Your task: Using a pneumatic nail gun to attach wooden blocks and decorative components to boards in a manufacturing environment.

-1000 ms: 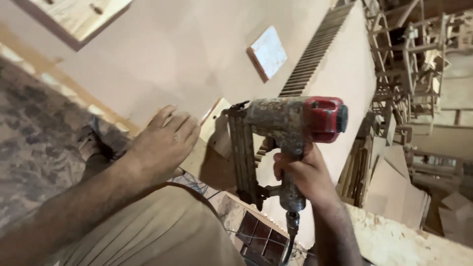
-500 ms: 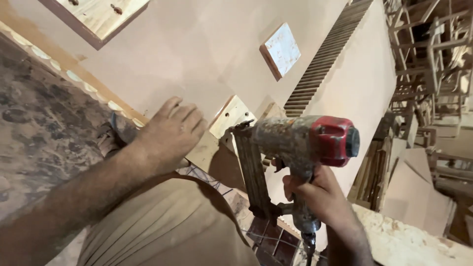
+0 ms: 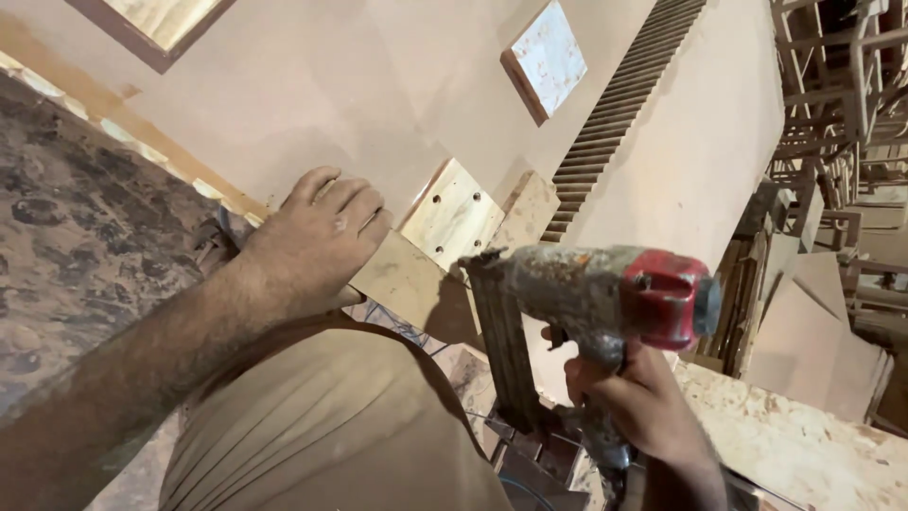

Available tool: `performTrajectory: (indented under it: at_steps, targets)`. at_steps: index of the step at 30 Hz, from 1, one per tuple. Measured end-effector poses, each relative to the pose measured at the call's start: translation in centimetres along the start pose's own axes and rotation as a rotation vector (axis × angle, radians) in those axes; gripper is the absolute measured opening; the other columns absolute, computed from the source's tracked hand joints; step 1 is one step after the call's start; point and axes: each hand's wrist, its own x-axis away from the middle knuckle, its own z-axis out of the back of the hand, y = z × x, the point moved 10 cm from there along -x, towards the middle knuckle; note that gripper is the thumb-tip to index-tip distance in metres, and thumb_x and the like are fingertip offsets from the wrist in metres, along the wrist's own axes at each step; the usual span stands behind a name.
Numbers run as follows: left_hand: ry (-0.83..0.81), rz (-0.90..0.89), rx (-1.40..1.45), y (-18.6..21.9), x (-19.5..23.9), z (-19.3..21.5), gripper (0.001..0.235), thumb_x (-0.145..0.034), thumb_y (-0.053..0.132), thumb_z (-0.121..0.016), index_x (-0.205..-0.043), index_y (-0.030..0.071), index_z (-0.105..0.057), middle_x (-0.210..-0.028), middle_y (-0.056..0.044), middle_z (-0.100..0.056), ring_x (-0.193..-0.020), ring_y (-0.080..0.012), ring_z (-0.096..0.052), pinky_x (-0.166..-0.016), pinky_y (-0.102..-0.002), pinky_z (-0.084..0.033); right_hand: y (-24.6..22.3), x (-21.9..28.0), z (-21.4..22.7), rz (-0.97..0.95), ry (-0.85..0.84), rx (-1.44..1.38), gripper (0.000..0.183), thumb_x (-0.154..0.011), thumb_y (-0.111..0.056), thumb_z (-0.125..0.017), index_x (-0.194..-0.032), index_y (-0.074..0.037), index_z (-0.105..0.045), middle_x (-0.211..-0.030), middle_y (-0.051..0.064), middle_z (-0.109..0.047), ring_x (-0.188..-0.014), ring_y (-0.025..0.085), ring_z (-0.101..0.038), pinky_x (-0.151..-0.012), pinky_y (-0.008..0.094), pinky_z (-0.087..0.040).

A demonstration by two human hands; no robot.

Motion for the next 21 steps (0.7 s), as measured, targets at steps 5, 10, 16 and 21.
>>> performTrajectory:
  at_steps: [5, 10, 16, 21]
  targets:
    - [0.069, -0.024, 0.035, 0.2, 0.0, 0.5, 0.092, -0.057, 0.048, -0.091, -0.129, 0.003, -0.056, -0.13, -0.015, -0.054, -0.13, -0.0338, -0.045, -0.112, -0.055, -0.031, 2.1, 0.3, 0.7, -0.082, 0.1, -0.126, 0.064, -0.077, 0.006, -0.055, -0.137, -0.017, -0.052, -0.109, 0.005, -0.069, -0.082, 0.015, -0.064, -0.074, 0.034, -0.056]
    - [0.066, -0.03, -0.006, 0.2, 0.1, 0.3, 0.092, -0.061, 0.048, -0.087, -0.133, 0.002, -0.054, -0.129, -0.016, -0.054, -0.131, -0.0331, -0.044, -0.113, -0.055, -0.031, 9.2, 0.5, 3.0, -0.187, 0.127, -0.006, 0.029, -0.085, 0.006, -0.062, -0.113, 0.004, -0.068, -0.095, 0.013, -0.074, -0.088, 0.02, -0.074, -0.079, 0.037, -0.062]
    - [-0.074, -0.034, -0.049, 0.5, -0.5, -0.8, 0.101, -0.066, 0.059, -0.081, -0.143, 0.003, -0.048, -0.136, -0.015, -0.052, -0.136, -0.0332, -0.042, -0.115, -0.058, -0.025, 10.2, 3.8, 4.5, -0.129, 0.338, -0.114, 0.037, -0.08, 0.005, -0.072, -0.117, -0.003, -0.068, -0.08, 0.011, -0.069, -0.067, 0.019, -0.063, -0.056, 0.034, -0.051]
    - [-0.123, -0.076, -0.274, -0.3, -0.4, -4.0, 0.086, -0.075, 0.053, -0.075, -0.144, 0.011, -0.048, -0.136, -0.01, -0.054, -0.133, -0.0266, -0.046, -0.118, -0.056, -0.025, 14.9, 6.9, 8.5, -0.014, 0.517, -0.1, 0.024, -0.08, 0.003, -0.07, -0.104, 0.0, -0.068, -0.083, 0.005, -0.07, -0.072, 0.013, -0.065, -0.061, 0.03, -0.054]
